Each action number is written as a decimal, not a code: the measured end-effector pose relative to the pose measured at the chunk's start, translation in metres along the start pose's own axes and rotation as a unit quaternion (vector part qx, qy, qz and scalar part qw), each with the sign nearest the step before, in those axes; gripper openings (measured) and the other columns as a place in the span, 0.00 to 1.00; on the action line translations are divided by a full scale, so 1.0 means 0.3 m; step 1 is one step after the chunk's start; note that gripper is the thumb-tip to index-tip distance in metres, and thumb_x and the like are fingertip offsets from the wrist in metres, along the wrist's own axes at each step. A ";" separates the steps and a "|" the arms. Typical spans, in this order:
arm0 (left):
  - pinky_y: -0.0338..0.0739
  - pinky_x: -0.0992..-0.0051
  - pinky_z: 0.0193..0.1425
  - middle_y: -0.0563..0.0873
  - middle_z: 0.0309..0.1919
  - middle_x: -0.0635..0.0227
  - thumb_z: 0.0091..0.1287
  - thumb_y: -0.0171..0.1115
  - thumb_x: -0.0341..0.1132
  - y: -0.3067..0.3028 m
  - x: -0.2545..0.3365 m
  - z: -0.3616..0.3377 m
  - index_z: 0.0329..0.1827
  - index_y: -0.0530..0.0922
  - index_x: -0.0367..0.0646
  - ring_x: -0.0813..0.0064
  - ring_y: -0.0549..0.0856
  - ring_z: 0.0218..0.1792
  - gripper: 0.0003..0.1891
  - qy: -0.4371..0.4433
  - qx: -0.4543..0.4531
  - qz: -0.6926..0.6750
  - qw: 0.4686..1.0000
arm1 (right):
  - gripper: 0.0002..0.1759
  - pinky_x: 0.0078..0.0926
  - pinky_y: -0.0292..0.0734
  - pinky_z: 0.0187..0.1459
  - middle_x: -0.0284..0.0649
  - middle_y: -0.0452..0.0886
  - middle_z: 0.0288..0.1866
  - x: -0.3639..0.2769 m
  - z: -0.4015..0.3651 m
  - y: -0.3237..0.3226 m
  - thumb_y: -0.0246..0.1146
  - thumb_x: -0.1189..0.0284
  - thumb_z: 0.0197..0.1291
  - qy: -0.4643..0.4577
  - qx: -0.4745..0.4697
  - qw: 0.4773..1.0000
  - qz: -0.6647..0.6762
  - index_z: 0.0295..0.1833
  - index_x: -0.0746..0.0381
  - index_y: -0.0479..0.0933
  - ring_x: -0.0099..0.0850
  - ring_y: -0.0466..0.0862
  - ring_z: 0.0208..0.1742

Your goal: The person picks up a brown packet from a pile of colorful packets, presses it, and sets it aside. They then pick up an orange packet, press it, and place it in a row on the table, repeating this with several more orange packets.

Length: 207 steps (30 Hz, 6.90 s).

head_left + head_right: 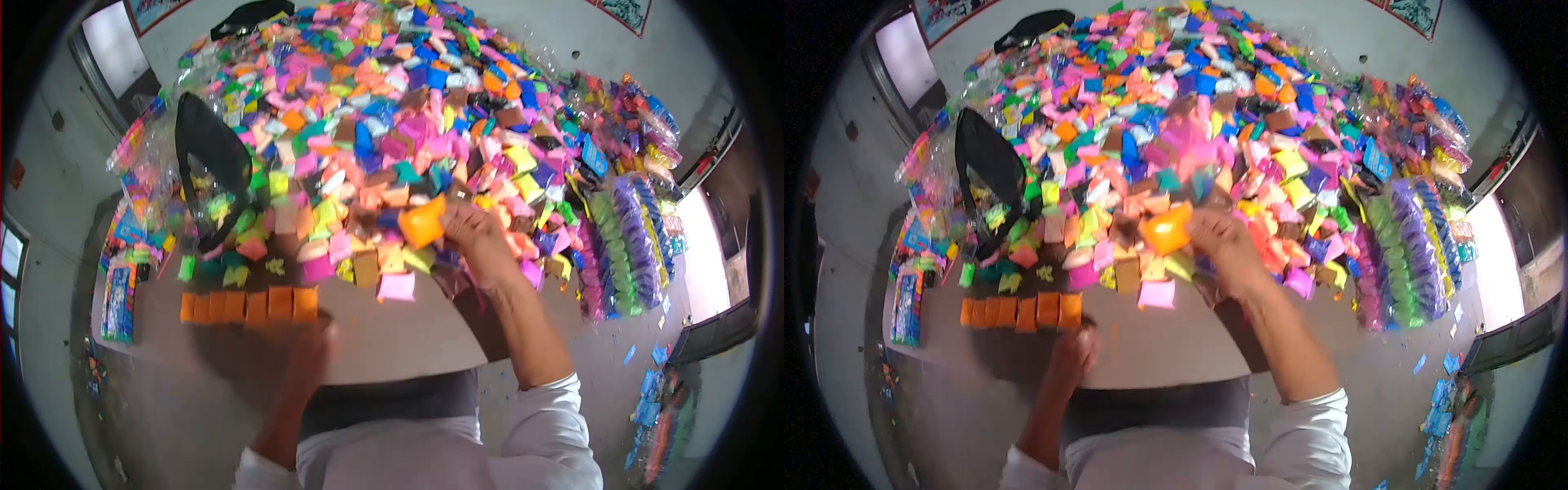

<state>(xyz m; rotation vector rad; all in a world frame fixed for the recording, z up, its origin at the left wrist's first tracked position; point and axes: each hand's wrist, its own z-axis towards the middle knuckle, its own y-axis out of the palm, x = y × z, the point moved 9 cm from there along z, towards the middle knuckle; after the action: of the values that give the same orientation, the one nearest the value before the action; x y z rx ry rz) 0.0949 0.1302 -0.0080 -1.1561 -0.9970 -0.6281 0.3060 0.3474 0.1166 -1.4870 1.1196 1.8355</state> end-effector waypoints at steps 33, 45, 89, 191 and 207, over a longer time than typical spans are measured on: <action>0.66 0.78 0.29 0.73 0.23 0.73 0.74 0.42 0.46 0.143 0.157 -0.023 0.41 0.73 0.39 0.81 0.71 0.25 0.18 -0.079 -0.111 -0.149 0.979 | 0.13 0.11 0.58 0.23 0.26 0.75 0.26 0.435 -0.362 0.270 0.57 0.64 0.68 0.067 0.006 0.997 -0.048 0.43 0.64 0.79 0.11 0.66 0.23; 0.68 0.81 0.29 0.76 0.24 0.72 0.73 0.41 0.44 0.149 0.129 -0.027 0.41 0.75 0.38 0.85 0.72 0.24 0.19 -0.127 -0.115 -0.179 0.969 | 0.13 0.13 0.60 0.22 0.29 0.75 0.26 0.440 -0.379 0.249 0.59 0.64 0.67 0.132 0.047 0.988 0.063 0.45 0.64 0.78 0.14 0.66 0.21; 0.72 0.70 0.32 0.77 0.21 0.62 0.73 0.44 0.40 0.130 0.160 -0.040 0.35 0.76 0.33 0.74 0.76 0.25 0.18 -0.052 -0.007 -0.154 0.987 | 0.13 0.14 0.66 0.24 0.33 0.78 0.29 0.460 -0.449 0.306 0.60 0.64 0.66 0.152 0.031 0.974 0.167 0.45 0.64 0.76 0.17 0.72 0.24; 0.71 0.61 0.26 0.75 0.17 0.59 0.62 0.61 0.36 -0.407 -0.017 -0.148 0.18 0.69 0.42 0.57 0.77 0.22 0.15 -0.012 0.278 0.295 0.914 | 0.26 0.37 0.74 0.53 0.49 0.77 0.52 0.300 -0.111 0.702 0.68 0.66 0.51 -0.275 -0.191 0.739 -0.585 0.56 0.64 0.75 0.47 0.77 0.52; 0.73 0.61 0.27 0.77 0.19 0.60 0.55 0.64 0.32 -0.401 0.025 -0.149 0.20 0.73 0.42 0.57 0.79 0.22 0.09 0.049 0.298 0.296 0.906 | 0.20 0.38 0.74 0.51 0.47 0.79 0.49 0.378 -0.001 1.190 0.67 0.68 0.52 -0.277 -0.336 0.778 -0.454 0.50 0.64 0.77 0.46 0.78 0.50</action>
<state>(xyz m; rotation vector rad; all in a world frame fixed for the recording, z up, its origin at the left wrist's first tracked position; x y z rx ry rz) 0.0119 0.0507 0.0495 -0.7977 -0.6264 0.1131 -0.0117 0.1493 0.1057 -1.2774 -0.5654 1.7384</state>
